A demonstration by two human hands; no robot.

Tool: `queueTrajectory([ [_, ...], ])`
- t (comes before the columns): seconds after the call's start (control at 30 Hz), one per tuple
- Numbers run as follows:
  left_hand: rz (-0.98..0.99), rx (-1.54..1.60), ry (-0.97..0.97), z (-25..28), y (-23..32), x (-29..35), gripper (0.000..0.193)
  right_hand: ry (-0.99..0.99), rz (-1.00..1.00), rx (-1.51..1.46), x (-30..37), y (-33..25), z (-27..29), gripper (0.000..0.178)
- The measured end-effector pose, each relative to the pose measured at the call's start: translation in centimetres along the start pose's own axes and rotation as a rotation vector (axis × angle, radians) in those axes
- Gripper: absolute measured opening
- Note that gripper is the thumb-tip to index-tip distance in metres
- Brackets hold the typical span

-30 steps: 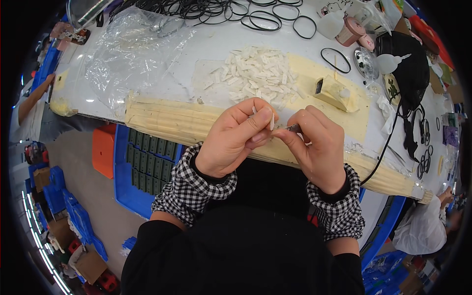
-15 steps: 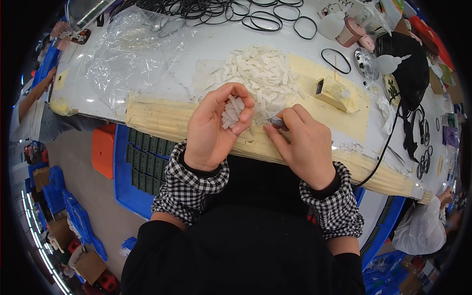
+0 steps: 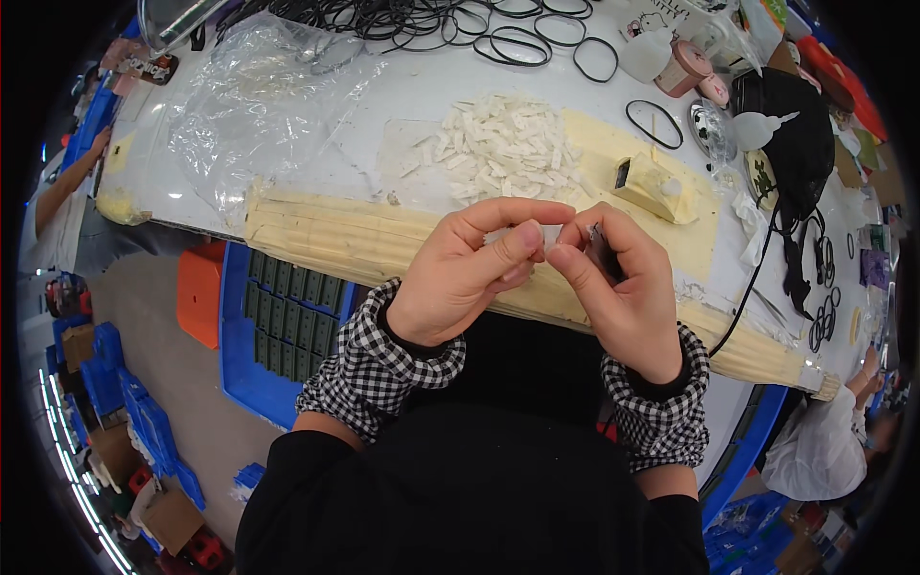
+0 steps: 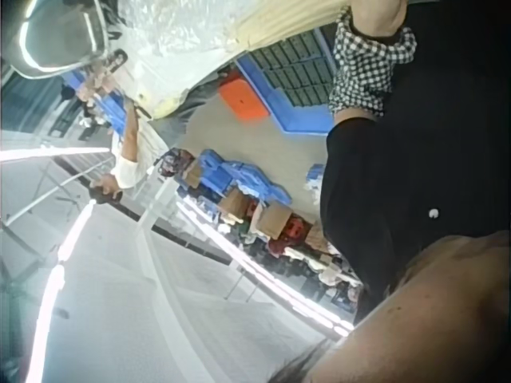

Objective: Assemble small plastic toy components by connecting small white attachments to black plastic parts at a factory workbench.

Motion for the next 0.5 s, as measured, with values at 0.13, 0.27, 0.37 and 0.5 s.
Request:
queueTrajectory([
  [0.13, -0.035, 0.026, -0.010, 0.4, -0.3, -0.1, 0.017, -0.032, -0.011, -0.089, 0.1, 0.8, -0.4, 0.015],
  [0.27, 0.021, 0.135, -0.057, 0.6, -0.5, -0.2, 0.016, 0.019, 0.135, 0.083, 0.1, -0.1, -0.1, 0.019],
  [0.37, 0.044, 0.125, -0.029, 0.5, -0.6, -0.2, 0.017, 0.037, 0.392, 0.374, 0.1, -1.1, -0.3, 0.025],
  [0.5, 0.065, 0.129, -0.016, 0.3, -0.6, -0.2, 0.018, 0.032, 0.423, 0.627, 0.3, -1.2, -0.6, 0.032],
])
Point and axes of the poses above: each hand's wrist, its own x-axis away from the middle knuckle, its own z-axis out of the back of the hand, y = z × x, the point moved 6 cm from there along -x, towards the middle knuckle, and after that the axes turned 6 degrees about z, right-handed, at the moved point
